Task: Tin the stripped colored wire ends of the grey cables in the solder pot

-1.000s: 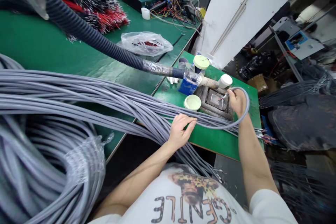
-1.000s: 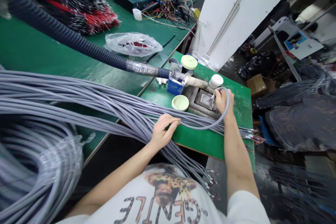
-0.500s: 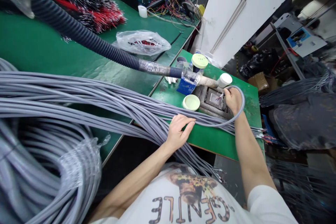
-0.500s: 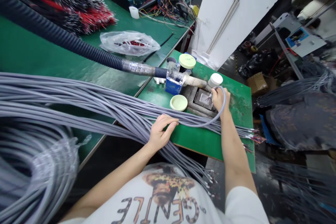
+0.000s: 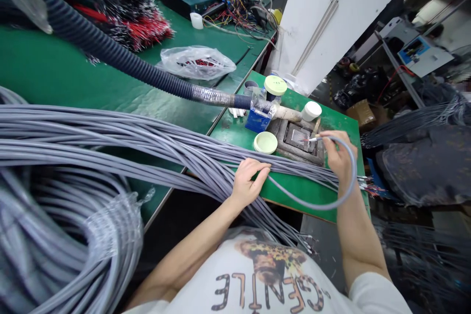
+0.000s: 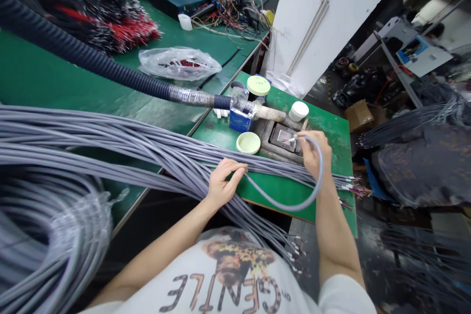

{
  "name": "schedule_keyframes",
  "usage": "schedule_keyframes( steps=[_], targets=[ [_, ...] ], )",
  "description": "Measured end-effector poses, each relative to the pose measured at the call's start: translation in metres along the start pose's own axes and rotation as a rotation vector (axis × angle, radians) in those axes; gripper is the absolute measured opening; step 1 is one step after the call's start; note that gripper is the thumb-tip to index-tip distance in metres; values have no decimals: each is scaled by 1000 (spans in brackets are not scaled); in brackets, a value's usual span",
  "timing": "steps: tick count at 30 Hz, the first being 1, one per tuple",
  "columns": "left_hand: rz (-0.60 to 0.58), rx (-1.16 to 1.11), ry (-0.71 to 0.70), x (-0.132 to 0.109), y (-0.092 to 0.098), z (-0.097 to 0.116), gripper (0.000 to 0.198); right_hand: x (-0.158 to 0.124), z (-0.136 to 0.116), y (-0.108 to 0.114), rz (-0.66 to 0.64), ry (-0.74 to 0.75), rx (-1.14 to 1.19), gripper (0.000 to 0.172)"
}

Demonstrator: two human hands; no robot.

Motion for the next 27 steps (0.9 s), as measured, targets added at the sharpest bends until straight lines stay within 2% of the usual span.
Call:
schedule_keyframes(
  steps=[3, 5, 8, 12, 18, 27],
  targets=[
    [12, -131, 59, 2, -4, 11, 16, -44, -32, 18, -19, 125, 151, 25],
    [-49, -288, 166, 2, -13, 21, 21, -73, -43, 21, -44, 270, 204, 33],
    [-181, -564, 356, 0, -31, 38, 32, -110, -44, 16, -78, 371, 180, 47],
    [-180, -730, 532, -4, -42, 51, 37, -144, -34, 11, -115, 394, 109, 46],
    [-174, -709, 507, -7, -39, 59, 32, -167, -24, 7, -99, 368, 147, 46],
    [-157, -644, 477, -10, -40, 61, 29, -178, -21, -3, -86, 341, 179, 51]
  ],
)
Point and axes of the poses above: each hand's wrist, its own x-axis towards the middle knuckle, its own y-axis out of the back of the hand, z = x × y, the point moved 3 cm from there along x, towards the middle knuckle, and after that the axes turned 9 degrees about -y, right-handed, at the moved point
